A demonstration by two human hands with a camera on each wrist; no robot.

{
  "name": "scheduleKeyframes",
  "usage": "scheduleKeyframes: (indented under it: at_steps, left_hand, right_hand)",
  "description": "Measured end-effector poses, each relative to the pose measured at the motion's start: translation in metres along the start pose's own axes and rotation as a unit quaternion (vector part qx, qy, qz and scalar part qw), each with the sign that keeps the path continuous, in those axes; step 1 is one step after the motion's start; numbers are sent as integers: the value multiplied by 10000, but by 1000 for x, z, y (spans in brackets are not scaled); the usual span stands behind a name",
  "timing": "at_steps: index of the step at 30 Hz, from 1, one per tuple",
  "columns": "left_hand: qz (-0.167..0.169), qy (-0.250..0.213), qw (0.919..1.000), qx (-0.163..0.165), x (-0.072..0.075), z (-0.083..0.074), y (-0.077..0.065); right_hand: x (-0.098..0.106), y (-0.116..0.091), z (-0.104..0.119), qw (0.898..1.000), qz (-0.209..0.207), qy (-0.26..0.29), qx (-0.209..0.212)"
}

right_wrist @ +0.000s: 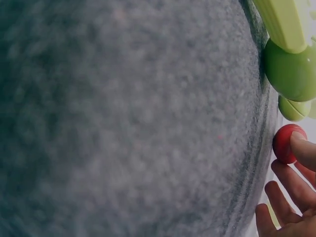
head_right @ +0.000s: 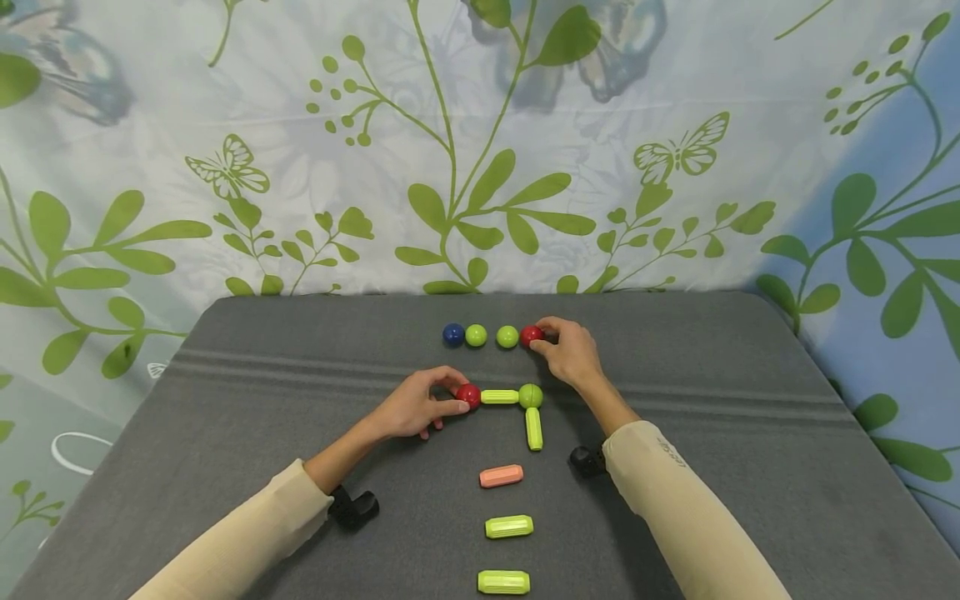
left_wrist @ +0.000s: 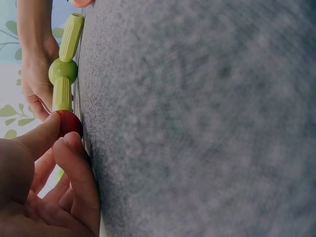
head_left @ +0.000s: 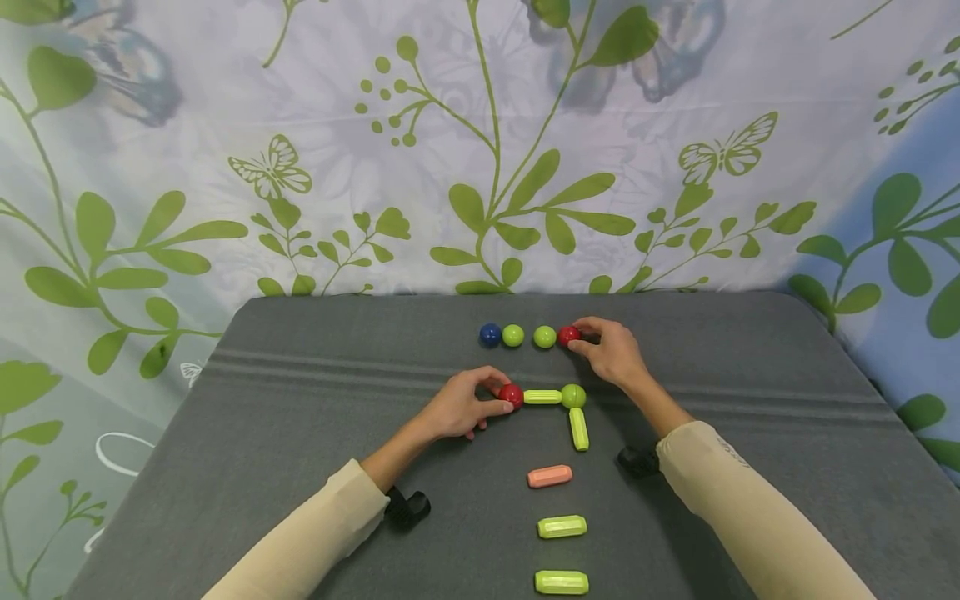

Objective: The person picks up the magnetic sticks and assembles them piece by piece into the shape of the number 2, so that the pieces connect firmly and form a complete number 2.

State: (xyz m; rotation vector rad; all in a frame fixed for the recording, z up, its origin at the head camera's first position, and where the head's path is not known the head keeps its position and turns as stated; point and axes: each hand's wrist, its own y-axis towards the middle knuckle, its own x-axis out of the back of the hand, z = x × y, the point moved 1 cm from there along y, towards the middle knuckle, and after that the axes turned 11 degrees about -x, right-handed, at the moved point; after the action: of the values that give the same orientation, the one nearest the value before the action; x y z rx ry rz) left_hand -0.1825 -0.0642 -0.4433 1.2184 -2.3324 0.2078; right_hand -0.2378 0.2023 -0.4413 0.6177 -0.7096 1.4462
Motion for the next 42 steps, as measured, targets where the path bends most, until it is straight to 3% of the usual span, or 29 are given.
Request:
scheduleKeyframes:
  at_steps: [10, 19, 31, 42]
  left_hand:
    - [-29, -12, 10000, 64, 0, 0, 0]
    - [-20, -35, 10000, 12, 1, -2, -1]
    - [-11, -46, 10000, 12, 0, -2, -1]
    - [-13, 16, 10000, -22, -1, 0, 0]
  right_hand:
    - [6, -4, -3, 9999, -86, 27, 113]
    - [15, -22, -3, 9994, -94, 160, 283]
    - [19, -57, -10, 9970, -149, 183, 735]
    - [17, -96, 2, 9936, -217, 158, 1097]
